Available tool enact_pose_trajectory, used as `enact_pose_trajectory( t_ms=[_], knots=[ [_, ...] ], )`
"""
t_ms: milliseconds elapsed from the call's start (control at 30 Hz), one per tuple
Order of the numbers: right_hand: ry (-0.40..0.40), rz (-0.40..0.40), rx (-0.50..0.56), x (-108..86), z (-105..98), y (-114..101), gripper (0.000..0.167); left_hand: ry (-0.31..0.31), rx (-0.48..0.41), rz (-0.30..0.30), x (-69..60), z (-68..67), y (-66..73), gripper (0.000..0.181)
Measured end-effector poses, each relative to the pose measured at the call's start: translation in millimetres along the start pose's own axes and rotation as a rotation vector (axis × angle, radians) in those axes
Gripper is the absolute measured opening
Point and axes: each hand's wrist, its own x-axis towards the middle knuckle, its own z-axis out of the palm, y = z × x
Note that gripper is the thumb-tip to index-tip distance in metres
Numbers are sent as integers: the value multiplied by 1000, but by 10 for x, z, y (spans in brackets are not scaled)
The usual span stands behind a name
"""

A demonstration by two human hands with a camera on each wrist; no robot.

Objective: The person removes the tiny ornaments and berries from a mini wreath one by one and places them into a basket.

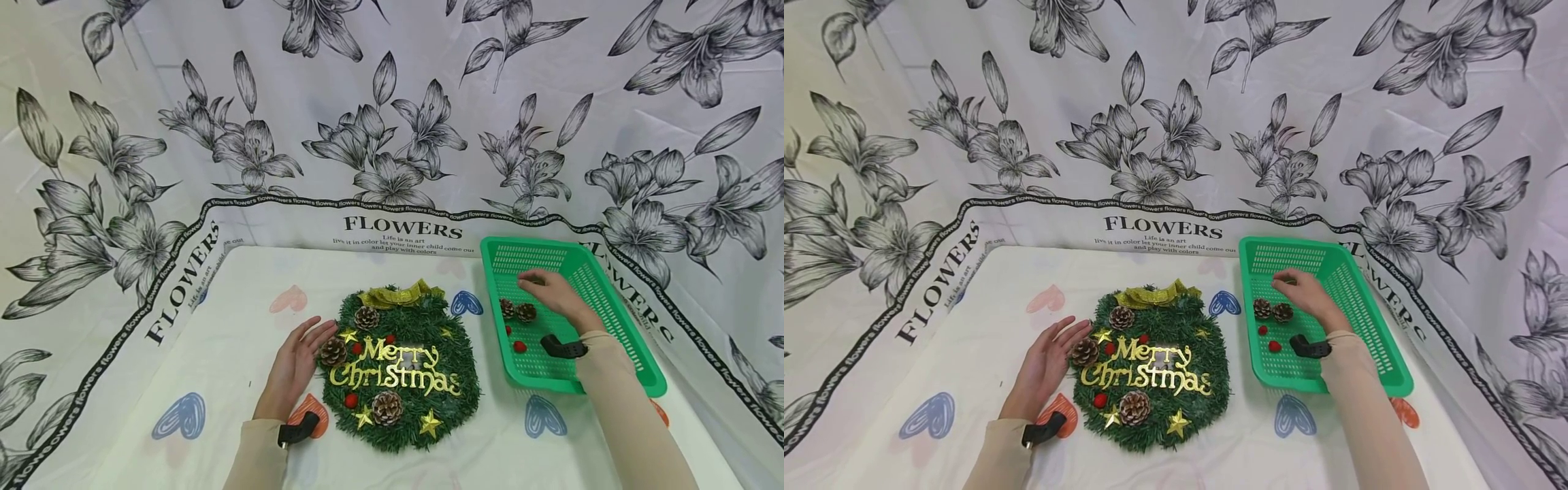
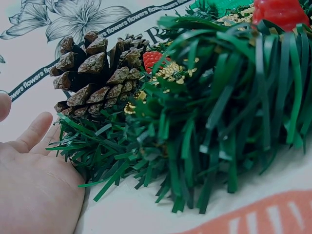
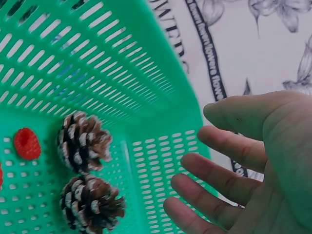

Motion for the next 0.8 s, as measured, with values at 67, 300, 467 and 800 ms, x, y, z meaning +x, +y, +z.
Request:
enact_pose_trajectory(
  t_ms=[67,300,467,800],
  knots=[
    [4,-2,3,-13,-23,-36,57,-4,4,2,1,1,6,63],
    [26,-46,23,-36,-60,-163,55,-6,9,1,2,4,18,61],
    [42,-83,16,-80,-48,-324,53,1,6,-2,-4,17,14,61],
    [54,-170,49,-180,-8,-648,47,2,20,-2,-17,32,35,61]
  ],
)
